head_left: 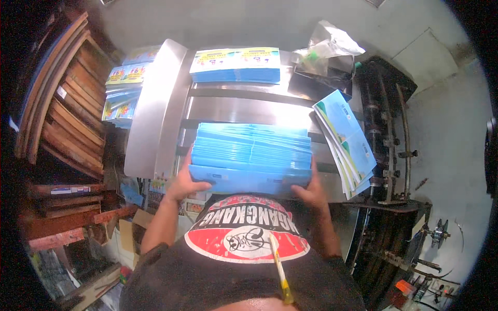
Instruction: The person straightens and sorts stacks of printed sheets at a machine, moves them to a table, and assembles booklets by inserting inner pages into paper covers by hand.
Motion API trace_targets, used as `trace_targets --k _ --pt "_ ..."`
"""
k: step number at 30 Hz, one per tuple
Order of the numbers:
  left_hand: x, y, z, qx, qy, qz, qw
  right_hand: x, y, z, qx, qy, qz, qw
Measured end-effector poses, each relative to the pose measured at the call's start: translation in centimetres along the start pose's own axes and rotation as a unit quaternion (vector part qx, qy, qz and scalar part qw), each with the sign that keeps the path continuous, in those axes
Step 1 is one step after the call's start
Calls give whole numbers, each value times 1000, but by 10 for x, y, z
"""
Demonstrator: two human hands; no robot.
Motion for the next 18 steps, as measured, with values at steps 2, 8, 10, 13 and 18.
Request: trace_targets --k 2,8,10,13,18 --pt "-6 1 -5 74 -116 73 988 14 13 -3 -14 -36 4 999" --pt "-14 -3 -18 154 -187 107 964 0 14 -18 -135 -78 -171 973" --pt "-24 28 -18 101 -160 245 951 9 9 -20 -169 13 -241 956" --pt "-23 33 -24 70 -148 148 975 7 -4 -25 -57 10 -191 980" --pt "-19 15 -25 31 -110 162 980 6 -16 -23 0 67 -197 978"
Point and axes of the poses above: each hand's wrist, its own z-axis towards the middle knuckle, its own x-axis out of the palm, y = z × x, the point moved 7 cm from there along z, towards the middle knuckle, and after that the axes turned 14 degrees about -x, right-handed, at the moved point
